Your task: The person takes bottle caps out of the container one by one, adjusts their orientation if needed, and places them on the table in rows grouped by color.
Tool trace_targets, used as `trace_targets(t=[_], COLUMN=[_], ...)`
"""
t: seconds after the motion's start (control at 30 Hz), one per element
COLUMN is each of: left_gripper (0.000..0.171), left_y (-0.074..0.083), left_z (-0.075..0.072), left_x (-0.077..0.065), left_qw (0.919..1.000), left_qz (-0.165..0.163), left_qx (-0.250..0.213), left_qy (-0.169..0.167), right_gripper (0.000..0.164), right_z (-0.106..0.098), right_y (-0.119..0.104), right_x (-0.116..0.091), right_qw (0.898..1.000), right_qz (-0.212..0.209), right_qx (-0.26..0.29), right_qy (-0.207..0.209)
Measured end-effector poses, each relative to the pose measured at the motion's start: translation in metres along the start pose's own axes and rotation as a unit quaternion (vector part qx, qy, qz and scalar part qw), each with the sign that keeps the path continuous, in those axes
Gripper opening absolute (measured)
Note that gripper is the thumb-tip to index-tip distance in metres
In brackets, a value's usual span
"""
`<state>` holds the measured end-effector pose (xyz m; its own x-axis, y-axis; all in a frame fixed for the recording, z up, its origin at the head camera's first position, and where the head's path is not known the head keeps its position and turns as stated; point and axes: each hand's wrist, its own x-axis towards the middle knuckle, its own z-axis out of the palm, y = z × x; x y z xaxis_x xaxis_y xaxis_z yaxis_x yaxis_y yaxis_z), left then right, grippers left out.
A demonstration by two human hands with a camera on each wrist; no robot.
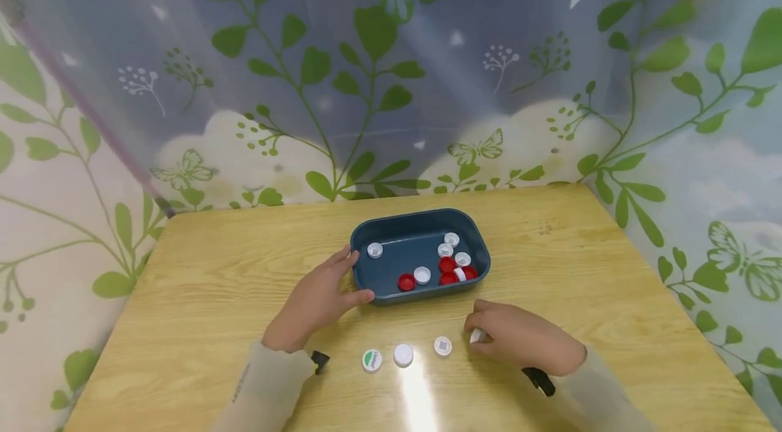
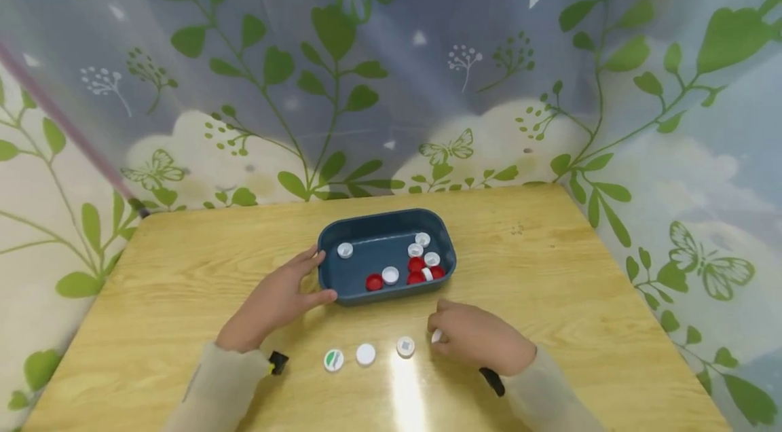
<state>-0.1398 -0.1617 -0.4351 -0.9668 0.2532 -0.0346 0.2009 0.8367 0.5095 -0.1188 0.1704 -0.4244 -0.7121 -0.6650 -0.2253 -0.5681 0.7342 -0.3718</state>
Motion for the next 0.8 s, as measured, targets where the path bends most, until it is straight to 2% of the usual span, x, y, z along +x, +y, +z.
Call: trace_targets(t=[0.1,0.3,0.67,0.8], left_gripper=[0.082,0.082,0.082,0.082], left_y=[0.001,0.002,-0.001,0.000], left_z=[0.001,0.001,0.000,0.002], left_x=[0.000,0.000,0.000,0.000], left_qw=[1.0000,1.0000,0.9997,0.9995], left_qz=[0.000,-0.005,-0.015,-0.017], left_qx=[0.002,-0.005,-0.019,-0.026], left_qy=[-0.001,-0.004,-0.006,-0.010], right_gripper=[0.010,0.014,0.019,0.013], right_z=[0.004,0.008,0.014,0.015], right_y=[0.001,0.004,0.007,0.007], right_x=[0.000,0.003,0.013,0.012], right_qw=[1.000,0.998,0.998,0.997], right_qz=[-0.011,-0.042,-0.010,0.009], right_qx=[-0.011,-0.032,-0.045,-0.054], right_qy=[-0.001,0.023,0.039,0.045])
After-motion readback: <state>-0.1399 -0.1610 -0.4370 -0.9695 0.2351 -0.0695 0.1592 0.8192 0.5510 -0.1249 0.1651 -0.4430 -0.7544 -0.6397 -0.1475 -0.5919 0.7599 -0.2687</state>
